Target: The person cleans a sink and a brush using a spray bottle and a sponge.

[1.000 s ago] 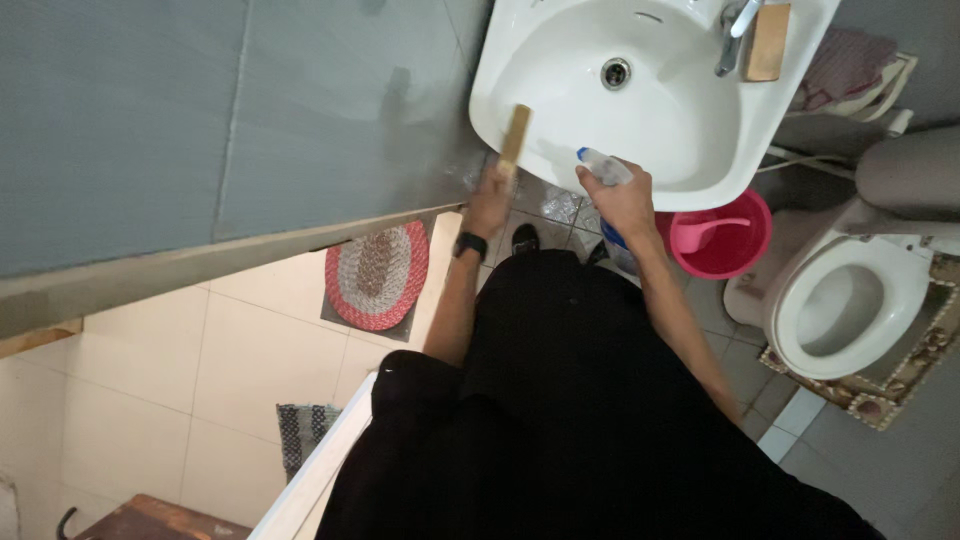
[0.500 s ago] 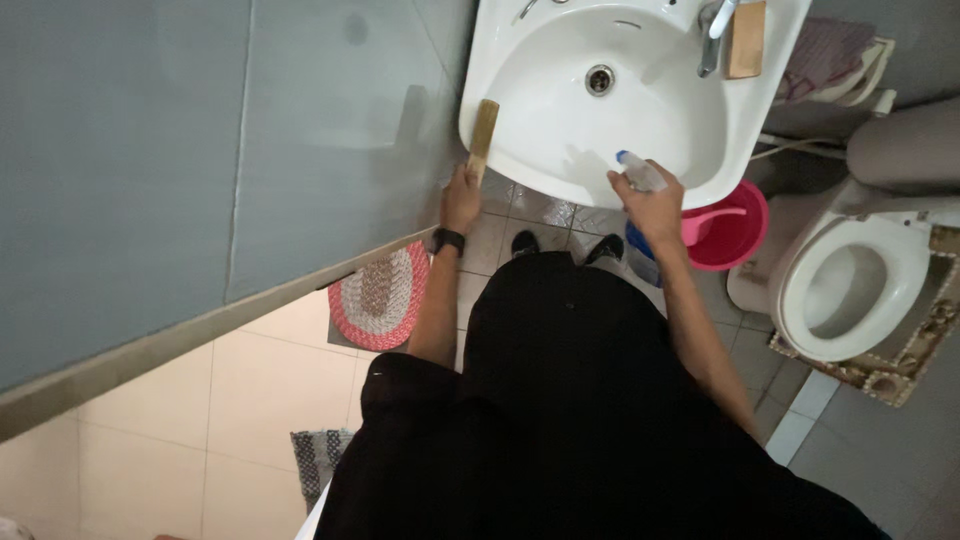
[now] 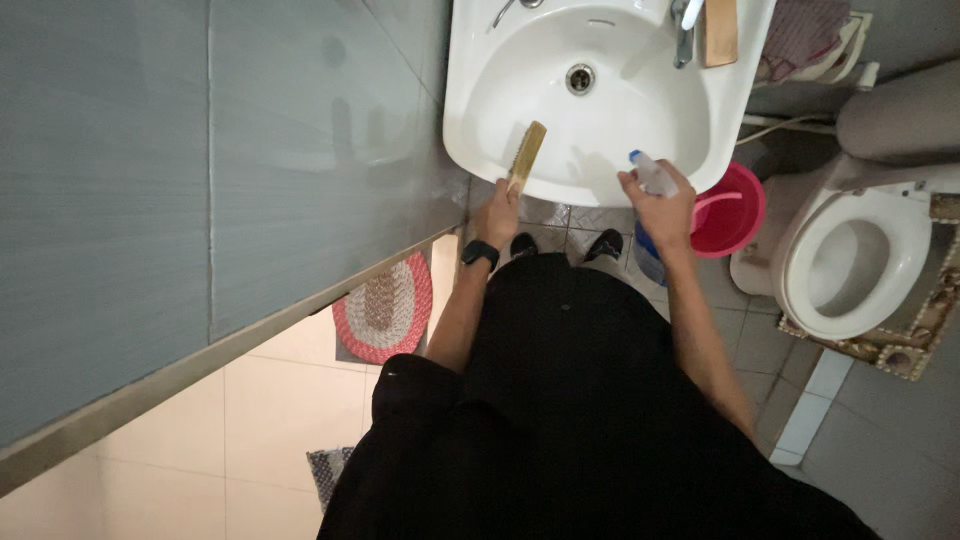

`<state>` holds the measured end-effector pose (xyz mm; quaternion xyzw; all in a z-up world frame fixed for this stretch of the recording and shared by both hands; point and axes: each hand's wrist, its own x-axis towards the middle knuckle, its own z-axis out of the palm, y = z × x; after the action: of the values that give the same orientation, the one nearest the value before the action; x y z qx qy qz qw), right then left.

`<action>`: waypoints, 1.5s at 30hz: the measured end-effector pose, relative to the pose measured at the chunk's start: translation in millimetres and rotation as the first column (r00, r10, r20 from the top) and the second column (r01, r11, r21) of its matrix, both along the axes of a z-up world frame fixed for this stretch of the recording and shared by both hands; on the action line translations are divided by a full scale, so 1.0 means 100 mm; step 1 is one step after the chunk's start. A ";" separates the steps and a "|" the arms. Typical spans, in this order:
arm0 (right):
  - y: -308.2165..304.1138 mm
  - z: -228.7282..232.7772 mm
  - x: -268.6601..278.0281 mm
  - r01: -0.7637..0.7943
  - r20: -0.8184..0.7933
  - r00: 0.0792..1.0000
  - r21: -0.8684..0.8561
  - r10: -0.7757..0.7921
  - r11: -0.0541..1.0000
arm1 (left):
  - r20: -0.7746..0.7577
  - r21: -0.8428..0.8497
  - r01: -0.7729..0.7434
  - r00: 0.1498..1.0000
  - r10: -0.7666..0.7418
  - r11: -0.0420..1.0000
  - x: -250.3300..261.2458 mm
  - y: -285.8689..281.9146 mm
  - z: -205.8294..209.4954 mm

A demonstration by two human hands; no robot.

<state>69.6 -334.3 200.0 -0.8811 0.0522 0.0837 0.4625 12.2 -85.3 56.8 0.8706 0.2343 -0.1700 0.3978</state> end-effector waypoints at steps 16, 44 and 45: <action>0.30 0.25 -0.05 -0.154 0.044 0.987 -0.037 0.155 0.987 | 0.041 0.014 -0.158 0.987 0.158 0.987 0.00 0.58 -0.54; 0.01 0.38 1.44 -0.336 -0.080 0.942 -0.170 0.327 0.926 | 0.208 0.056 -0.108 0.974 0.094 0.993 0.54 -0.30 0.40; 0.02 0.36 1.49 -0.364 -0.017 0.931 -0.135 0.365 0.921 | 0.213 0.064 -0.125 0.971 0.108 0.990 0.53 -0.32 0.35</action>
<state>218.6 -332.1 235.7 -0.9053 -0.1089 0.1609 0.3778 65.0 -117.1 91.9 0.8831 0.2482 -0.0447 0.3956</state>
